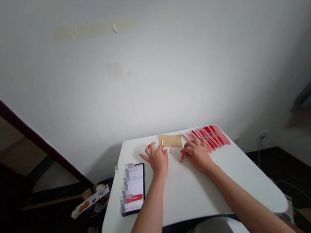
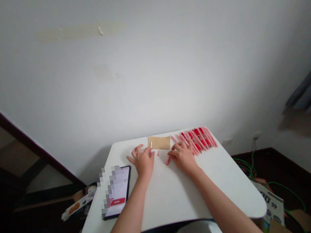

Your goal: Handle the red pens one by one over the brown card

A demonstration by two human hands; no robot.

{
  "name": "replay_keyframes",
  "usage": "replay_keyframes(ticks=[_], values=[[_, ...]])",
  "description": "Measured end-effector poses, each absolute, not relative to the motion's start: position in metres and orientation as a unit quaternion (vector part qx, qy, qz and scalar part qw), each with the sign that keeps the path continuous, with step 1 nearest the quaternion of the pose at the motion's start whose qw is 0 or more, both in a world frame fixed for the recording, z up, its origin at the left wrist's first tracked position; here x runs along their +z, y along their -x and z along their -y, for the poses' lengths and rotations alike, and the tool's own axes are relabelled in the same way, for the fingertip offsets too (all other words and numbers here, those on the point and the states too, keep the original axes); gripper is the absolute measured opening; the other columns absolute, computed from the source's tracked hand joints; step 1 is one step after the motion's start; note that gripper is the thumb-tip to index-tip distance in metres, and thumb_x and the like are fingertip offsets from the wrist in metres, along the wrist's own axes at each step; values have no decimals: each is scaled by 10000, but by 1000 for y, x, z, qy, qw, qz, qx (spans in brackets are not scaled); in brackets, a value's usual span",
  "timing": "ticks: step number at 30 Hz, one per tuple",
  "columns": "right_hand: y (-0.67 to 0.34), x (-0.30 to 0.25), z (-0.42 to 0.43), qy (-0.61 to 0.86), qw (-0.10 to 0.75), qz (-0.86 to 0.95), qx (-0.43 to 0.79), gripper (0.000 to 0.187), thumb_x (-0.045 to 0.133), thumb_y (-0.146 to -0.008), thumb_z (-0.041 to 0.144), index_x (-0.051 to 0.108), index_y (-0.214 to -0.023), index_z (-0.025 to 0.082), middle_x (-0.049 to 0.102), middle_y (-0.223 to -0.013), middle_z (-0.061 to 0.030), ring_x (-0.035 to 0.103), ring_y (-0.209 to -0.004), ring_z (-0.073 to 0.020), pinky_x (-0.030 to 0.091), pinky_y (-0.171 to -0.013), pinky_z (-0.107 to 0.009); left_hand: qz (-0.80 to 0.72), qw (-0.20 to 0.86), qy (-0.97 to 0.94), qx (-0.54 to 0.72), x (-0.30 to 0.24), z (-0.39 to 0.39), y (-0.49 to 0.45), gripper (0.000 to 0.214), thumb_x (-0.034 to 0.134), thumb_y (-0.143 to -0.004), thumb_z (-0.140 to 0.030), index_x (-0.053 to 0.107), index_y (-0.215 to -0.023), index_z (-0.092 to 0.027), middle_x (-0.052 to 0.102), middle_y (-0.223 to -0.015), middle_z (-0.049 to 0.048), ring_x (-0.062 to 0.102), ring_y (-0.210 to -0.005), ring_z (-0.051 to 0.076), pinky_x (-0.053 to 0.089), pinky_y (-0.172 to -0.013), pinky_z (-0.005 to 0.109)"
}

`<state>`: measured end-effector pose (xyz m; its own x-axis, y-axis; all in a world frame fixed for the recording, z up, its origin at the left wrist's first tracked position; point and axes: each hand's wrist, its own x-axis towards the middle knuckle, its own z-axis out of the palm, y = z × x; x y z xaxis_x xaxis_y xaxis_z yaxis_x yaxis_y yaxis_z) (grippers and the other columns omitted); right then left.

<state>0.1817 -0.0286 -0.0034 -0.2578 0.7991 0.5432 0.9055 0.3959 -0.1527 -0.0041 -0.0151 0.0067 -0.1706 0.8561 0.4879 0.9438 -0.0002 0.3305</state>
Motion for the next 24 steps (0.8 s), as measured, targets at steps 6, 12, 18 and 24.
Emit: replay_keyframes(ticks=[6, 12, 18, 24], values=[[-179, -3, 28, 520, 288, 801, -71, 202, 530, -921, 328, 724, -965, 361, 707, -1073, -7, 517, -1056, -235, 93, -1084, -595, 731, 83, 609, -295, 3, 14, 6, 220, 560, -836, -333, 707, -985, -269, 553, -1253, 90, 400, -1221, 313, 187, -1054, 735], [-180, -6, 24, 503, 306, 808, -36, 230, 505, -931, 304, 721, -995, 350, 717, -1095, 4, 529, -1079, -227, 117, -1076, -591, 745, 84, 600, -278, 3, 14, 6, 267, 506, -852, -372, 722, -898, -222, 553, -1245, 111, 402, -1215, 318, 196, -1067, 705], [-181, -8, 18, 505, 310, 804, -33, 232, 515, -921, 304, 712, -1021, 373, 718, -1096, 4, 554, -1080, -235, 31, -1072, -660, 742, 80, 599, -290, 2, 13, 6, 266, 510, -841, -366, 729, -828, -216, 565, -1233, 112, 416, -1203, 326, 200, -1055, 713], [-179, -6, 18, 505, 306, 806, -36, 236, 518, -921, 308, 700, -1049, 388, 721, -1087, 14, 545, -1105, -235, 2, -1077, -667, 745, 79, 598, -287, 3, 13, 5, 280, 505, -849, -369, 737, -812, -217, 568, -1239, 109, 416, -1205, 322, 186, -1065, 706]])
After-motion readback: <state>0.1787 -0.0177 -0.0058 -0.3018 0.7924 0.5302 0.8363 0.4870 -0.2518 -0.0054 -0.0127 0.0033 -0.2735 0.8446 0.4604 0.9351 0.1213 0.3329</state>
